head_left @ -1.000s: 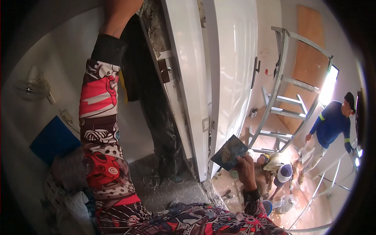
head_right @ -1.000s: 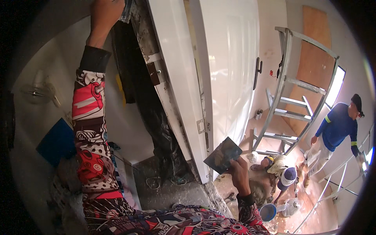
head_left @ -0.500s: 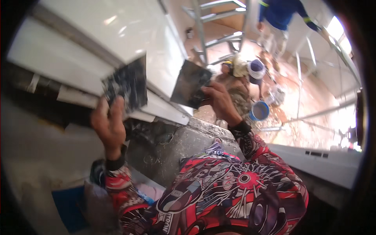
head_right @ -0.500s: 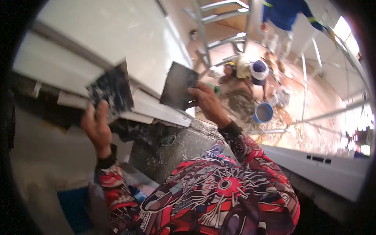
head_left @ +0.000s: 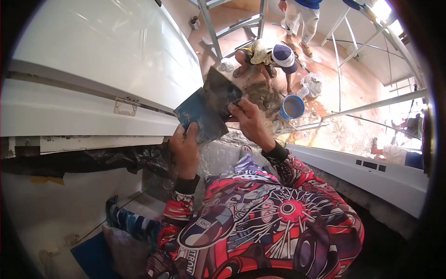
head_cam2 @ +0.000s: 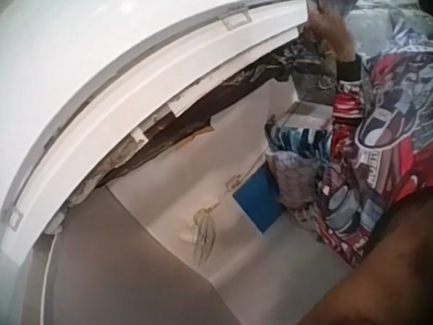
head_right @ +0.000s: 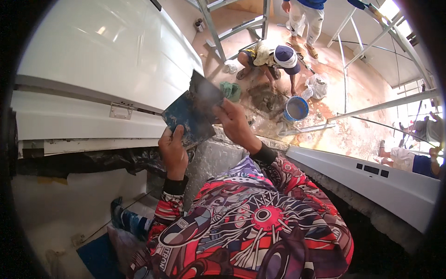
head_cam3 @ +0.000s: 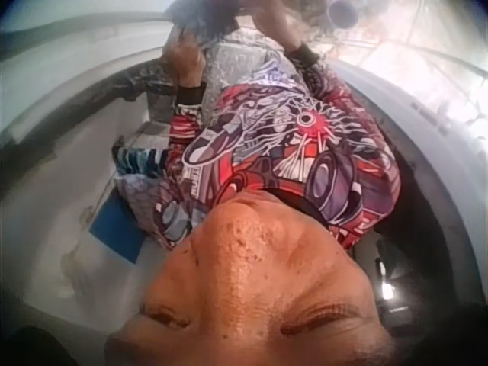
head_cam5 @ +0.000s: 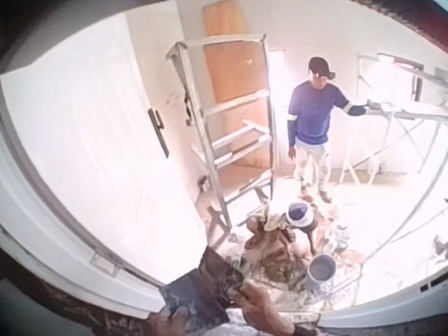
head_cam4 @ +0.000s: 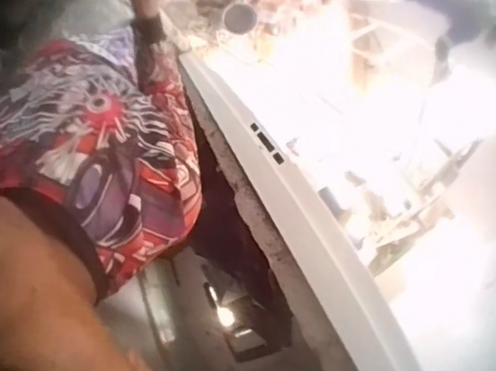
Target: The person holds and transfers mortar between two scraper plates and applies the mortar to the wall around the door frame using the plates.
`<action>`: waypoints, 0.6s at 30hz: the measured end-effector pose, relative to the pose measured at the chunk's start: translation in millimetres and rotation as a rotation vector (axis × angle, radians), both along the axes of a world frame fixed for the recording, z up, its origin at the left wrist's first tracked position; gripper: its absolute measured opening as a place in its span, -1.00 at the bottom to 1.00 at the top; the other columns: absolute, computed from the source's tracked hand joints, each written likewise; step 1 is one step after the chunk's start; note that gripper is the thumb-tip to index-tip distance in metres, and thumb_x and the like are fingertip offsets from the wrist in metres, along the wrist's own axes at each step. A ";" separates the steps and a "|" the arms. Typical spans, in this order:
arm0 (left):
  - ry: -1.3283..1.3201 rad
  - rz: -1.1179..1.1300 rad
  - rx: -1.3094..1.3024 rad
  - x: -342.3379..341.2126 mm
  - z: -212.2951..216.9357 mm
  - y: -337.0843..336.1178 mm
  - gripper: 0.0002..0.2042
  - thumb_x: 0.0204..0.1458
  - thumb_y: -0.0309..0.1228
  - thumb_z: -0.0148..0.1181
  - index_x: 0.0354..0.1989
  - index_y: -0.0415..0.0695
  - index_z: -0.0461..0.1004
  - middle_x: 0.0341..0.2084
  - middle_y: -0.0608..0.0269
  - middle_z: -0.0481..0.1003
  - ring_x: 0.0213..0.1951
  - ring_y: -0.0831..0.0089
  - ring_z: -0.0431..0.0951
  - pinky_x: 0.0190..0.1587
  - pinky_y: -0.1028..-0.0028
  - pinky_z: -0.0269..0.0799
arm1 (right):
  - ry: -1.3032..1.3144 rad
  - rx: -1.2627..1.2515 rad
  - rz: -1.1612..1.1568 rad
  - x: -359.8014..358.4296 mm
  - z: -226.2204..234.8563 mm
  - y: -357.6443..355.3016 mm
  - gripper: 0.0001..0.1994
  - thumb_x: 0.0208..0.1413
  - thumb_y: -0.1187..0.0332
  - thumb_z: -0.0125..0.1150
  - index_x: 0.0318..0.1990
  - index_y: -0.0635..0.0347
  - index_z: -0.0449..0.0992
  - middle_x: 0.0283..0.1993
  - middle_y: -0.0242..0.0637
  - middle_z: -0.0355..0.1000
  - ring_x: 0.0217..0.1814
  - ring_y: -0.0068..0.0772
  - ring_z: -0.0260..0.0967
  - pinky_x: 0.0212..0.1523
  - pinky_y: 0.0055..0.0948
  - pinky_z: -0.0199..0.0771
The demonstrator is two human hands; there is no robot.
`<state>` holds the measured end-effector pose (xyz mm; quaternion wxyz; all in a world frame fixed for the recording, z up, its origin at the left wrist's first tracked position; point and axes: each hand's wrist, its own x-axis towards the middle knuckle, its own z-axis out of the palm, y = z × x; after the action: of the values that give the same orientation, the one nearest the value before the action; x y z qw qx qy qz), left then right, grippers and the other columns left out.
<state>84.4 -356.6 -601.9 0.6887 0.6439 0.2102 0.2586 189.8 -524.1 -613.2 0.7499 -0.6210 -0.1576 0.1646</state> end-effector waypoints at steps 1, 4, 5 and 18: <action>0.005 0.008 -0.001 2.2 -0.7 -1.3 -0.81 0.11 -0.55 0.15 -0.53 -0.21 0.34 -0.57 0.49 0.31 -0.51 0.74 0.21 -0.49 0.59 0.20 | -0.270 -0.244 0.040 -0.7 5.2 -0.8 -0.85 0.18 0.41 0.06 -0.28 0.35 0.33 -0.48 -0.07 0.34 -0.39 -0.26 0.42 -0.38 -0.18 0.41; -0.015 0.048 -0.110 9.9 -1.0 1.3 -0.82 0.12 -0.57 0.13 -0.53 -0.19 0.35 -0.56 0.49 0.34 -0.49 0.73 0.25 -0.44 0.62 0.24 | -0.520 -0.400 0.097 -5.3 29.3 -2.7 -0.83 0.18 0.42 0.06 -0.38 0.36 0.31 -0.57 0.00 0.27 -0.52 -0.01 0.24 -0.44 -0.22 0.29; -0.029 0.070 -0.186 13.6 1.0 3.1 -0.82 0.13 -0.56 0.13 -0.53 -0.17 0.35 -0.56 0.49 0.33 -0.48 0.73 0.26 -0.42 0.64 0.24 | -0.473 -0.378 0.156 -8.8 31.3 -2.9 -0.83 0.14 0.42 0.07 -0.37 0.38 0.31 -0.53 0.11 0.24 -0.44 0.21 0.19 -0.42 -0.13 0.20; -0.013 0.088 0.631 -36.5 -34.7 24.3 -0.82 0.10 -0.38 0.20 -0.24 -0.25 0.52 -0.50 0.03 0.52 -0.49 0.21 0.51 -0.41 0.33 0.37 | 0.237 -0.288 0.074 0.0 -58.5 -34.4 -0.82 0.18 0.36 0.06 -0.30 0.33 0.46 -0.23 -0.34 0.36 -0.28 -0.42 0.43 -0.34 -0.46 0.62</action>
<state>47.9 -332.3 -636.6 0.4445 0.8143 0.1428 0.3449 189.9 -558.4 -671.7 0.6600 -0.6919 -0.0657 0.2851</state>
